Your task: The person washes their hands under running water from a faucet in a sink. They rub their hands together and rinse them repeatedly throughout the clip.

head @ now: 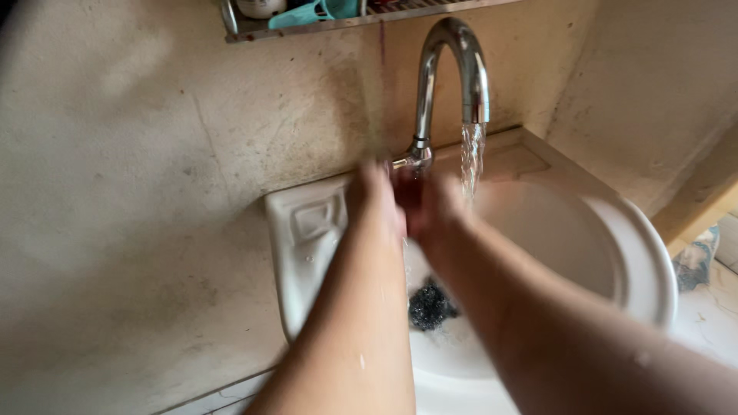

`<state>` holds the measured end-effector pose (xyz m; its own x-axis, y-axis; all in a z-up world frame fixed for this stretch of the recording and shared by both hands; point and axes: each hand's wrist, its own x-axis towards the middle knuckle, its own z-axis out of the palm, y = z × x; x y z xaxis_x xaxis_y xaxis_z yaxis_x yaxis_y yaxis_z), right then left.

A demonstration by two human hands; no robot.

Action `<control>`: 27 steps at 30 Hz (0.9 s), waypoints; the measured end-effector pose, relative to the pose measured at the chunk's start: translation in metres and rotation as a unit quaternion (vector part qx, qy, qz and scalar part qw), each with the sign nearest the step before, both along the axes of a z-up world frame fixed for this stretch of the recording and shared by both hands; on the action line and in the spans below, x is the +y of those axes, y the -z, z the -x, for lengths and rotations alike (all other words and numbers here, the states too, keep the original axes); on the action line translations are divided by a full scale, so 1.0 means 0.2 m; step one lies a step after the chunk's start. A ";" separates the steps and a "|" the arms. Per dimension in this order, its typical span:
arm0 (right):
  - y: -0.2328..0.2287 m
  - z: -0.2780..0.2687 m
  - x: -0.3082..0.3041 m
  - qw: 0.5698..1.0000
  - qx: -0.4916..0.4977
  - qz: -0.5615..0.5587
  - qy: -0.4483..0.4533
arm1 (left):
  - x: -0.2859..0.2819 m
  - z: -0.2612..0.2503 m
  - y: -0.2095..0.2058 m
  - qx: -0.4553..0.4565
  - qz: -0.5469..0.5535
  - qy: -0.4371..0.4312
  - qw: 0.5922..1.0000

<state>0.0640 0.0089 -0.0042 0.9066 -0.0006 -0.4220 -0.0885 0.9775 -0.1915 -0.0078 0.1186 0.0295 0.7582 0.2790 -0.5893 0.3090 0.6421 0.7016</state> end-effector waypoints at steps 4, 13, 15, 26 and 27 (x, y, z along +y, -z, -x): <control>-0.28 -0.25 -0.01 0.992 -0.119 0.025 0.035 | 0.01 -0.16 0.00 -0.024 0.018 0.027 0.999; 0.14 0.10 -0.07 0.986 0.083 0.120 0.074 | -0.24 -0.20 0.19 -0.018 0.068 0.112 0.991; 0.21 0.20 -0.14 0.983 0.120 0.100 0.094 | -0.31 -0.18 0.19 -0.018 0.078 0.133 0.988; 0.21 0.41 -0.30 0.995 0.024 0.070 0.071 | -0.49 0.06 0.12 -0.037 0.111 0.168 0.979; 0.20 0.41 -0.31 0.994 0.022 0.080 0.065 | -0.50 0.06 0.11 -0.037 0.109 0.160 0.980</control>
<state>-0.0186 -0.0527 -0.0441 0.8748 -0.1876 -0.4466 0.0257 0.9387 -0.3438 -0.0206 0.0190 0.0081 0.8297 -0.1060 -0.5480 0.4716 0.6585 0.5865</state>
